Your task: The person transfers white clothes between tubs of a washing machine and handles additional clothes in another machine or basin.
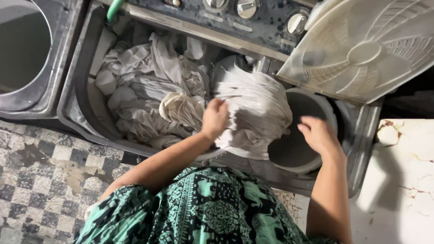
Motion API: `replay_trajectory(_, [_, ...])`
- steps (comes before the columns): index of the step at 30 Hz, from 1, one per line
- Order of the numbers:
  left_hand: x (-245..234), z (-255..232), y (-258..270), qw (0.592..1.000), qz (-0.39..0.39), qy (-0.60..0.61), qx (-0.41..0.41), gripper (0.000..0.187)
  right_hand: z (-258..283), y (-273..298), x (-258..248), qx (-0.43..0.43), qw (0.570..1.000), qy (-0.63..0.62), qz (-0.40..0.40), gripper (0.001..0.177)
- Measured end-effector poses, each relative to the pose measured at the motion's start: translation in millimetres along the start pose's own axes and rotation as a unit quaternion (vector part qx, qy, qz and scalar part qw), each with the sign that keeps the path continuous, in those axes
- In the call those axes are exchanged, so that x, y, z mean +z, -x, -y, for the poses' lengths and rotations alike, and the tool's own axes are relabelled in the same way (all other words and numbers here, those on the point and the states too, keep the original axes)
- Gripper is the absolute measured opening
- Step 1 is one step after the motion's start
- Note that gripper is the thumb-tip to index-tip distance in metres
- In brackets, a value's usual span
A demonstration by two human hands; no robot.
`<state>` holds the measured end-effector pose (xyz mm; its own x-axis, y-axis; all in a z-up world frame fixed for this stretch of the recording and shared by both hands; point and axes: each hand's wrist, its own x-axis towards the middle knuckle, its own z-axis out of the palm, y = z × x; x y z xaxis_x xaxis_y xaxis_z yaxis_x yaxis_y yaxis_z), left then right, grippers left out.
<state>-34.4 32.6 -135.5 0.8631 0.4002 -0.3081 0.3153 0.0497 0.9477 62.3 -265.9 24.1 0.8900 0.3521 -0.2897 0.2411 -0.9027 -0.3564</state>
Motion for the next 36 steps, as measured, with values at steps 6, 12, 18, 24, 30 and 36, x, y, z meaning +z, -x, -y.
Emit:
replay_trajectory(6, [27.8,82.0,-54.0,0.794,0.150,0.260,-0.529,0.092,150.1,-115.5,75.2,-0.194,0.981,0.001,-0.013,0.042])
replay_trajectory(12, [50.8,67.8,-80.5,0.739,0.008,0.338,-0.582,0.120,186.6,-209.8,176.4,0.106,0.932,0.270,0.218,0.138])
replay_trajectory(18, [40.3,62.0,-85.1,0.680,0.073,0.552,-0.477,0.130,180.9,-180.4,154.0,-0.038,0.920,0.296,0.253,0.060])
replay_trajectory(24, [42.1,61.3,-78.5,0.693,0.185,0.585,-0.379,0.095,191.5,-117.0,104.2,-0.135,0.959,0.212,0.128,0.043])
replay_trajectory(30, [42.5,48.0,-72.4,0.733,0.177,0.524,-0.396,0.065,193.7,-90.1,78.2,-0.198,0.973,0.108,0.054,0.030])
replay_trajectory(36, [68.1,-20.8,-17.8,0.867,0.074,0.399,-0.288,0.058,128.8,-50.5,20.3,-0.114,0.990,0.035,0.077,0.028])
